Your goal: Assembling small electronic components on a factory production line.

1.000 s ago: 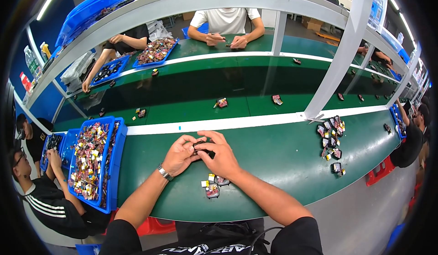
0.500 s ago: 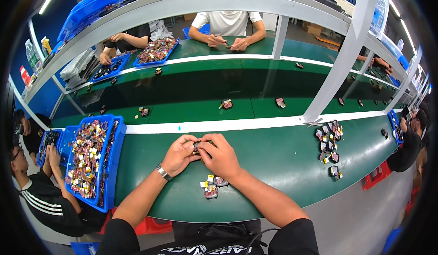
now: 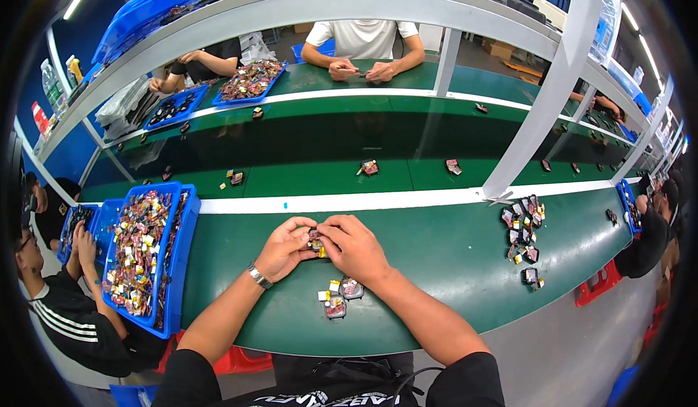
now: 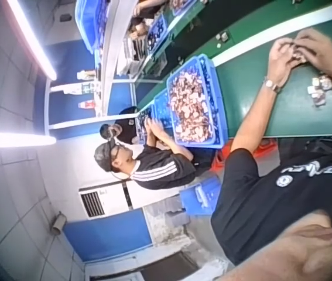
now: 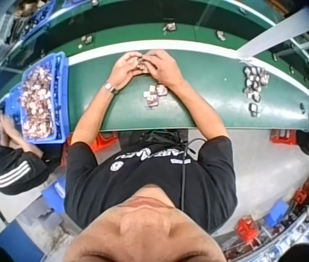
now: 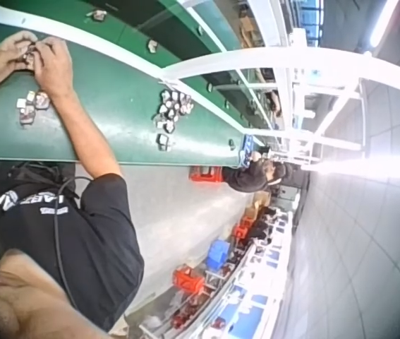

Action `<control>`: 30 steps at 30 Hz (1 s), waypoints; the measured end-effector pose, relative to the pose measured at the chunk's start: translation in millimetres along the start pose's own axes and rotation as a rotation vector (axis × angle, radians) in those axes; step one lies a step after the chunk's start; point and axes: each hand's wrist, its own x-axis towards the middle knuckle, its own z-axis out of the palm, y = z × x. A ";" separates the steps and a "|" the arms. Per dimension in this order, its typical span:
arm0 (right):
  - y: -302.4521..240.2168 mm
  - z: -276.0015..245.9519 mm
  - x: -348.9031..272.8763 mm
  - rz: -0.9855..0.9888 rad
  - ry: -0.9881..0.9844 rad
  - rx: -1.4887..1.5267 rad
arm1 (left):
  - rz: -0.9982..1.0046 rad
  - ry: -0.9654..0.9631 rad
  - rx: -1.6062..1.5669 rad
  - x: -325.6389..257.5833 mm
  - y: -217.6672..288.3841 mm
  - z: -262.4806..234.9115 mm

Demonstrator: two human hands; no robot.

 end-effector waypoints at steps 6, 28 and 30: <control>-4.4 -0.1 0.1 -0.013 0.017 -0.022 | 0.003 0.039 0.086 -2.6 2.2 1.4; -4.3 16.1 -8.1 0.343 0.042 0.378 | 0.246 0.274 0.523 3.2 -19.3 12.2; -4.2 18.9 -9.2 0.397 0.040 0.415 | 0.278 0.277 0.530 3.6 -23.9 9.8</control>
